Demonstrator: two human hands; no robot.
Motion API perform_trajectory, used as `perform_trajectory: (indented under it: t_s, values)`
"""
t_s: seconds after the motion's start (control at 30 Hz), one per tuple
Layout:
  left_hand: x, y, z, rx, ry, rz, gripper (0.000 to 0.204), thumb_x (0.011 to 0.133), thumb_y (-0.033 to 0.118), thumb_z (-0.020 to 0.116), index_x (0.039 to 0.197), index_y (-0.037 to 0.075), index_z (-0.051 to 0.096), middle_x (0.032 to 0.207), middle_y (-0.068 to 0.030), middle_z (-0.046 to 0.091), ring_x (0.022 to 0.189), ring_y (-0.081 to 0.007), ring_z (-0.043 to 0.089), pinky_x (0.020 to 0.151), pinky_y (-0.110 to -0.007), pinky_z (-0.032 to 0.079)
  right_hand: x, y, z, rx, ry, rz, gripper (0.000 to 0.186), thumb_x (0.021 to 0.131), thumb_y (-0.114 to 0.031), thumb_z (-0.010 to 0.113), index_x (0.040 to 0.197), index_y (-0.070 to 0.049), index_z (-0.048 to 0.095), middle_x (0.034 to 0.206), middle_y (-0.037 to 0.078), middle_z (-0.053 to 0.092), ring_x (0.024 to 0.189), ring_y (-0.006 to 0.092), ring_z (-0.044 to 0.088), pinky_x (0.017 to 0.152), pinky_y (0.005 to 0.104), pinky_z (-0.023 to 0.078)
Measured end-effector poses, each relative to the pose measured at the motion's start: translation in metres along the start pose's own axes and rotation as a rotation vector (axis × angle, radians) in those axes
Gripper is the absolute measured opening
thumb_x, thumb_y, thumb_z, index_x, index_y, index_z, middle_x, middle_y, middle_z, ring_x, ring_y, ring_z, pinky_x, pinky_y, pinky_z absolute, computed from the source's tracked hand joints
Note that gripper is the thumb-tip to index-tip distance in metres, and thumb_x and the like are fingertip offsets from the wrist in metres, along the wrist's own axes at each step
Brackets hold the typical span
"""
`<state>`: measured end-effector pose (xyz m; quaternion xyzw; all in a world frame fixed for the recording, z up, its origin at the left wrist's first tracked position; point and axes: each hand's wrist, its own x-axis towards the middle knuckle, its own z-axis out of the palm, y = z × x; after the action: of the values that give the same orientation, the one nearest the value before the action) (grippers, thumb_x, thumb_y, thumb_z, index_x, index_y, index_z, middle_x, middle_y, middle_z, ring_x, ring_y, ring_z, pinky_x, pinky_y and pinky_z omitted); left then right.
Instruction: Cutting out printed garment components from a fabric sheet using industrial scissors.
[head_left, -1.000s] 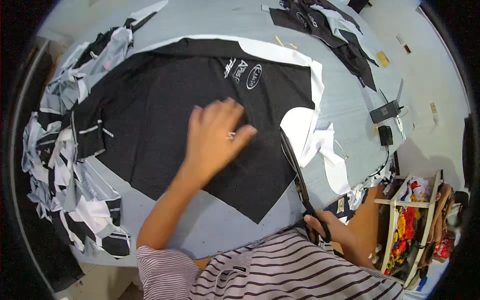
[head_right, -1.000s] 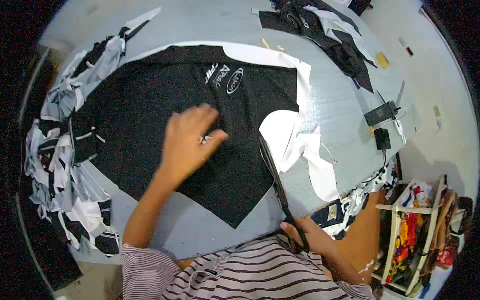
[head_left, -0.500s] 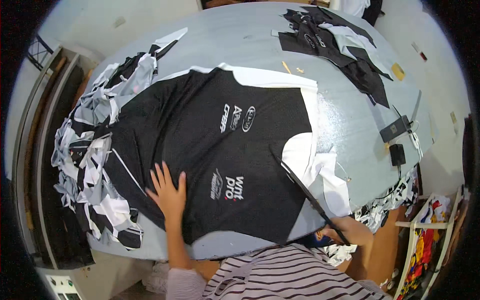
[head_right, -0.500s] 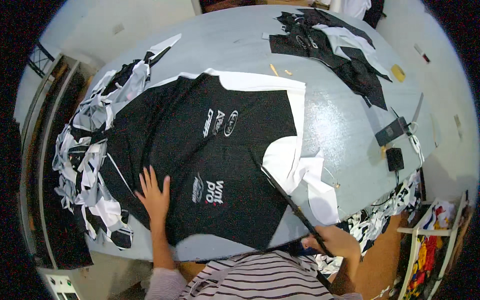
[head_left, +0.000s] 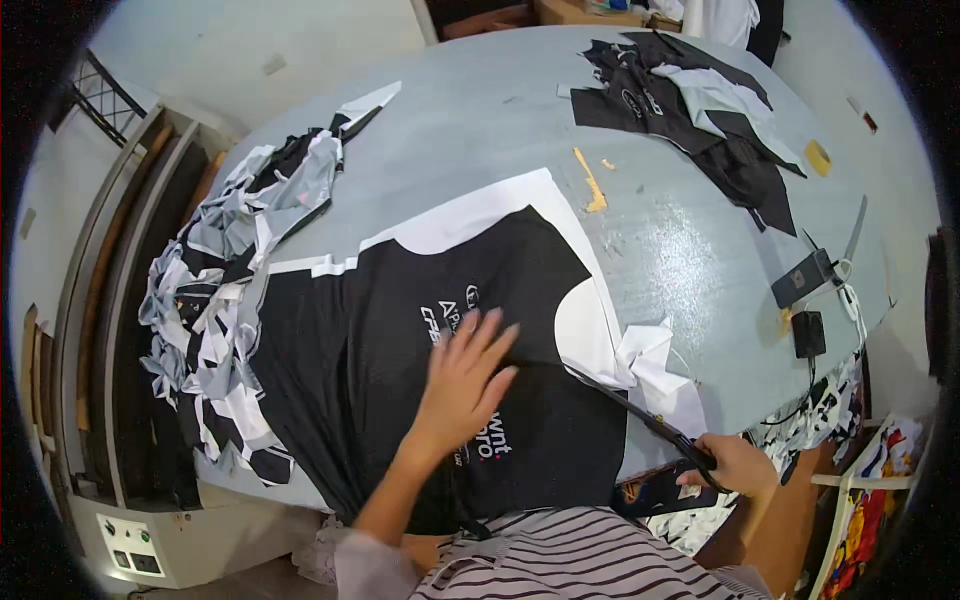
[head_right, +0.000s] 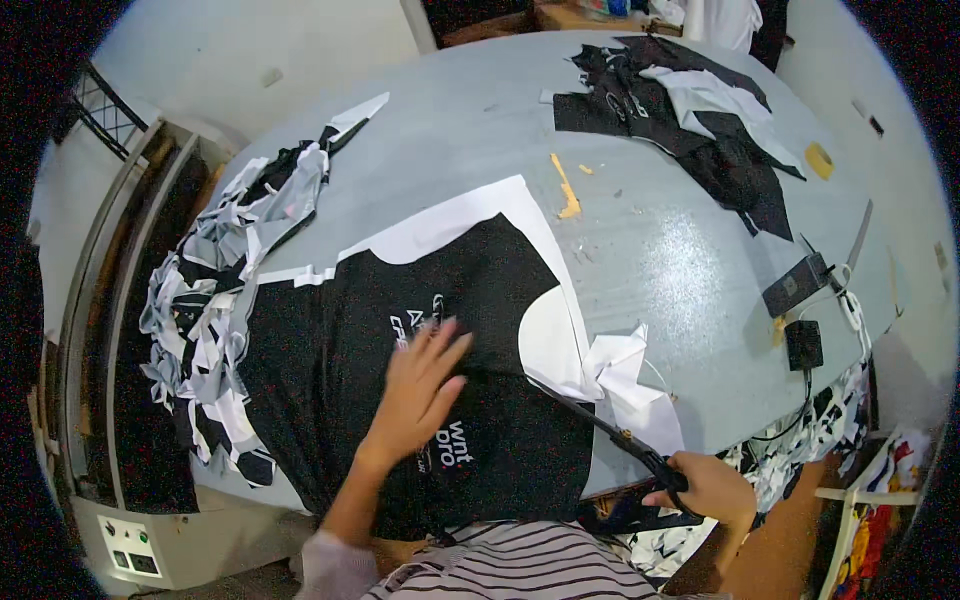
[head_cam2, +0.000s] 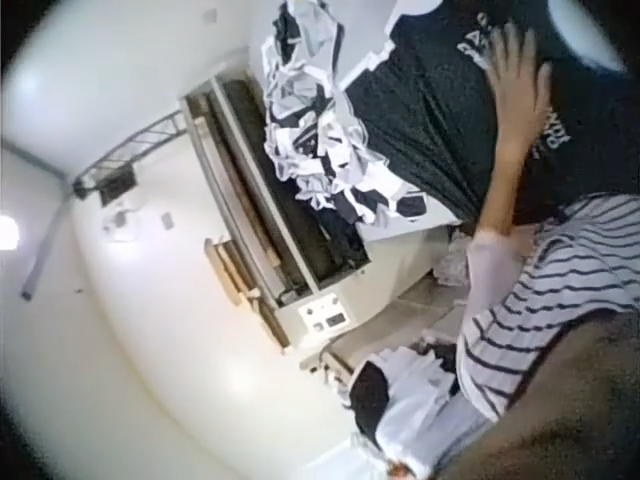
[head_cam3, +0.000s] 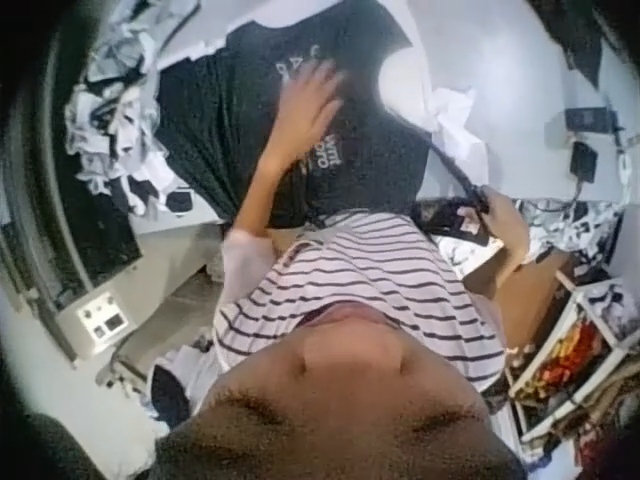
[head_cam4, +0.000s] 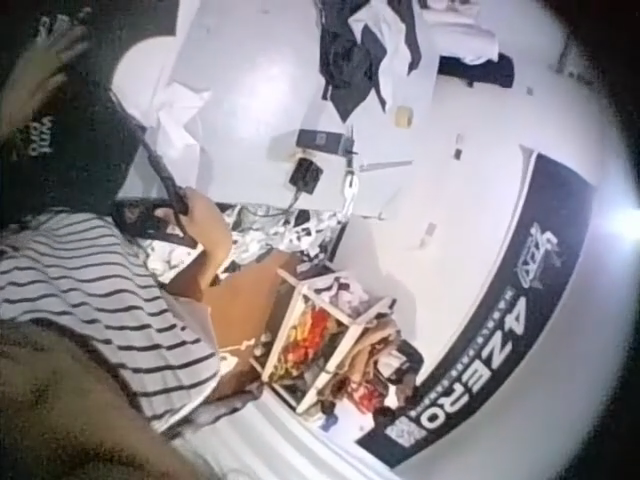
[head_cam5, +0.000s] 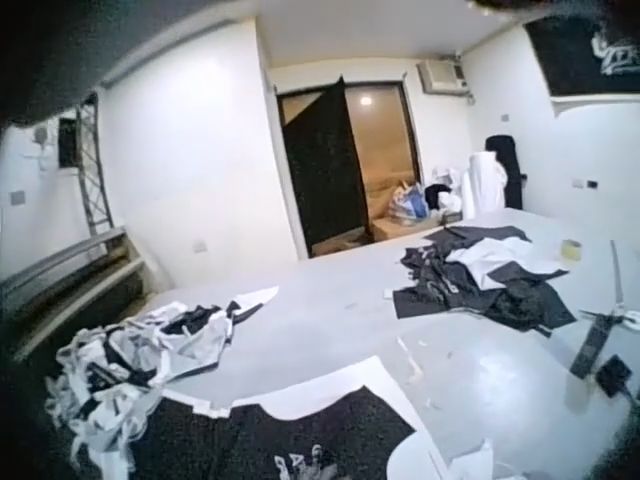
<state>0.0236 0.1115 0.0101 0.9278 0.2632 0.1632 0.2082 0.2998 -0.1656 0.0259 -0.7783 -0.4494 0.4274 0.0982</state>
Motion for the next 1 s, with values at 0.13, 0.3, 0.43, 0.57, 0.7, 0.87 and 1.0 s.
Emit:
perform_trajectory:
  t_s: [0.13,0.3,0.43,0.57,0.7,0.87,1.0]
  values:
    - [0.076,-0.043,0.058,0.043,-0.159,0.178,0.047,0.095,0.039,0.045,0.137,0.018,0.045,0.144,-0.0097,0.039,0.136,-0.0312,0.031,0.107,-0.060,0.021,-0.005,-0.020,0.007,-0.064,0.051,-0.011,0.060,0.066,-0.053,0.078,0.087,0.001,0.063,0.066,0.017,0.059,0.061,0.0326,0.060,0.056,0.0370,0.045]
    - [0.121,-0.060,0.079,0.184,-0.171,0.245,0.049,0.093,0.045,0.046,0.137,0.023,0.046,0.146,-0.0068,0.037,0.137,-0.0288,0.029,0.106,-0.064,0.017,-0.001,-0.025,0.026,-0.096,0.028,-0.072,0.068,0.076,-0.061,0.066,0.083,0.006,0.058,0.071,0.024,0.059,0.070,0.0404,0.060,0.061,0.0415,0.046]
    - [0.129,-0.061,0.083,0.189,-0.173,0.248,0.050,0.095,0.045,0.043,0.140,0.024,0.041,0.149,-0.0079,0.032,0.140,-0.0296,0.024,0.109,-0.062,0.012,0.000,-0.031,0.026,-0.027,-0.127,-0.044,0.065,0.081,-0.058,0.063,0.094,0.005,0.058,0.075,0.021,0.061,0.070,0.0352,0.061,0.061,0.0392,0.047]
    - [0.129,-0.063,0.085,0.204,-0.125,0.257,0.052,0.095,0.043,0.043,0.141,0.020,0.039,0.149,-0.0099,0.033,0.140,-0.0297,0.023,0.109,-0.062,0.011,0.002,-0.043,0.032,0.063,-0.317,0.027,0.063,0.086,-0.057,0.058,0.098,0.005,0.056,0.075,0.012,0.060,0.066,0.0233,0.060,0.060,0.0341,0.047]
    - [0.125,-0.075,0.078,0.077,-0.160,0.254,0.058,0.095,0.043,0.043,0.142,0.010,0.036,0.149,-0.0139,0.031,0.140,-0.0307,0.022,0.111,-0.058,0.011,0.006,-0.062,0.043,0.281,-0.249,0.156,0.063,0.085,-0.060,0.057,0.090,0.003,0.056,0.068,0.008,0.058,0.061,0.0171,0.058,0.056,0.0288,0.046]
    - [0.106,-0.087,0.051,-0.014,-0.314,0.402,0.075,0.092,0.052,0.045,0.141,-0.003,0.031,0.150,-0.0198,0.026,0.141,-0.0315,0.019,0.114,-0.049,0.010,0.015,-0.089,0.047,0.345,-0.256,0.179,0.065,0.085,-0.065,0.053,0.092,0.000,0.055,0.070,0.006,0.056,0.063,0.0152,0.059,0.058,0.0275,0.049]
    - [0.101,-0.101,0.055,0.062,-0.285,0.461,0.098,0.080,0.068,0.052,0.142,-0.004,0.029,0.151,-0.0190,0.024,0.142,-0.0301,0.018,0.115,-0.049,0.009,0.025,-0.095,0.050,0.287,-0.291,0.223,0.067,0.085,-0.066,0.051,0.092,0.001,0.054,0.071,0.008,0.056,0.065,0.0164,0.059,0.059,0.0284,0.049]
